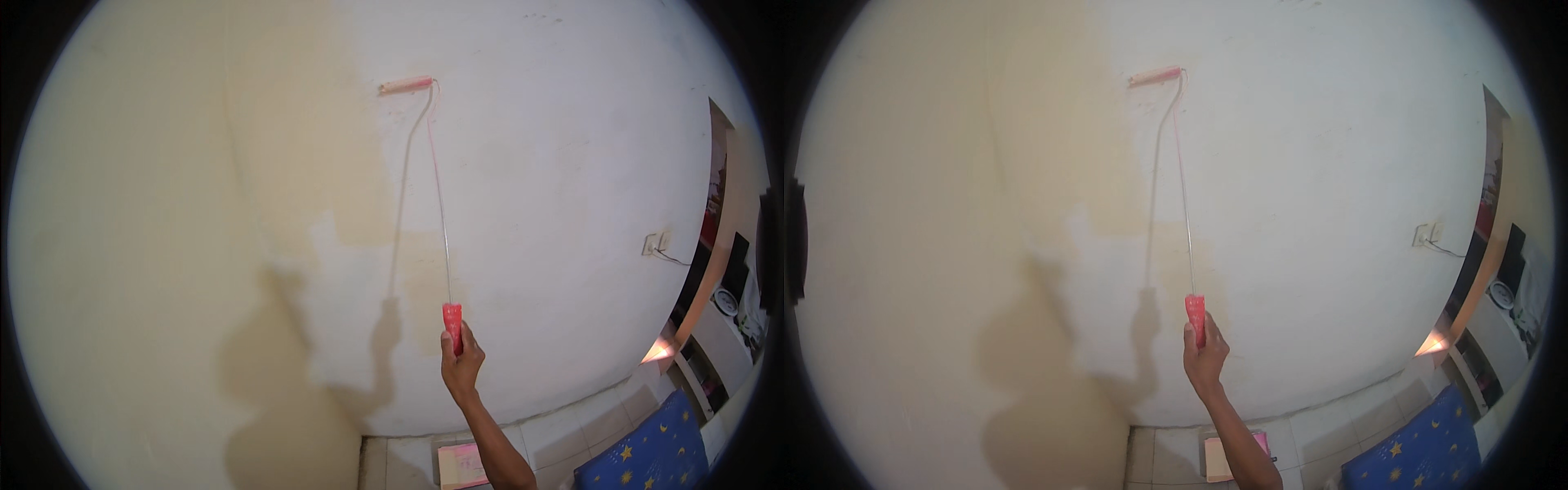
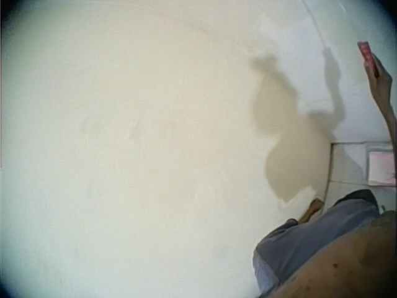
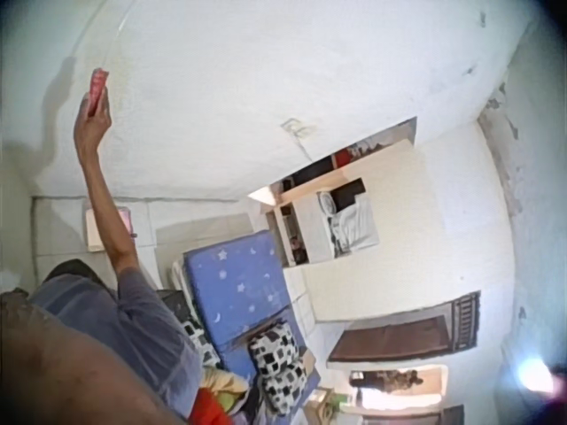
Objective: The person paints a wall using a roller. They dip the roller into a tray of pink paint and apply it to a light-colored interior wall with vertical strokes.
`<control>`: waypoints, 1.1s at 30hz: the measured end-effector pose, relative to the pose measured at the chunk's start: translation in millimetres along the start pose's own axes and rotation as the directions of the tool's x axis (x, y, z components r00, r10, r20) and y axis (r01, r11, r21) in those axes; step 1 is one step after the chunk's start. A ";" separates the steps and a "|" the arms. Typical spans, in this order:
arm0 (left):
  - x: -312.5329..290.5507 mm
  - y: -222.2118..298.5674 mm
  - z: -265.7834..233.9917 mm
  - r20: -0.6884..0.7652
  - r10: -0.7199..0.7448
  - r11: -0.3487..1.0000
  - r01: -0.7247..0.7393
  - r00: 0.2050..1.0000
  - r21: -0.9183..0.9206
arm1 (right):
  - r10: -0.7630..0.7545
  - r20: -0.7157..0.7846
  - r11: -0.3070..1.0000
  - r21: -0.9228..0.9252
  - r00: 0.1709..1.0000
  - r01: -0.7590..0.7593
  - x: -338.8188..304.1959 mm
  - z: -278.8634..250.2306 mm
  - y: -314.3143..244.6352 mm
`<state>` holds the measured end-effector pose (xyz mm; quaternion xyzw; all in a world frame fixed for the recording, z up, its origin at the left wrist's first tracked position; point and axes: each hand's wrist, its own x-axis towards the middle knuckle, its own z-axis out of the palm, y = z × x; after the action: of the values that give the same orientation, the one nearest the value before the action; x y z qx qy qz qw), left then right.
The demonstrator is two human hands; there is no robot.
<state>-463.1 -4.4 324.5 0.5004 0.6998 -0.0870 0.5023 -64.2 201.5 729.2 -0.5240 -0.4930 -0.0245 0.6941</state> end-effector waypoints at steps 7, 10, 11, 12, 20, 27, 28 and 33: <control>43.2 -30.7 -21.3 -0.101 0.157 0.985 -0.147 0.982 0.095 | 0.050 0.037 0.996 -0.070 0.998 -0.048 25.4 47.8 -7.1; 77.2 -29.5 -19.2 -0.029 0.128 0.983 -0.123 0.991 0.135 | -0.005 -0.001 0.990 -0.144 1.000 0.005 -22.9 49.8 23.9; 78.5 -26.1 -20.4 -0.084 0.202 0.975 -0.193 0.976 0.107 | 0.012 0.000 0.989 -0.144 1.000 -0.012 -33.9 47.1 24.8; 75.2 -25.4 -23.4 -0.140 0.269 0.962 -0.259 0.953 0.086 | 0.034 -0.001 0.989 -0.143 0.999 -0.034 -40.3 44.5 23.7; 71.0 -22.9 -25.1 -0.380 0.427 0.881 -0.473 0.821 -0.032 | 0.100 0.077 0.992 -0.083 0.992 -0.093 25.0 61.0 -18.9; 63.0 1.9 -28.8 -0.278 0.304 0.941 -0.332 0.911 -0.059 | 0.061 0.053 0.987 -0.150 0.997 -0.052 -50.6 47.5 12.8; 63.9 5.4 -27.9 -0.256 0.317 0.941 -0.337 0.913 -0.036 | 0.050 0.054 0.989 -0.138 0.997 -0.042 -42.4 50.2 11.8; 63.1 5.6 -26.1 -0.307 0.321 0.935 -0.352 0.896 -0.048 | 0.049 0.054 0.994 -0.098 0.997 -0.044 21.8 69.9 -21.7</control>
<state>-474.4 53.3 289.3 0.5949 0.6730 0.1127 0.4250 -111.0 254.8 757.5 -0.5688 -0.4984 -0.0173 0.6541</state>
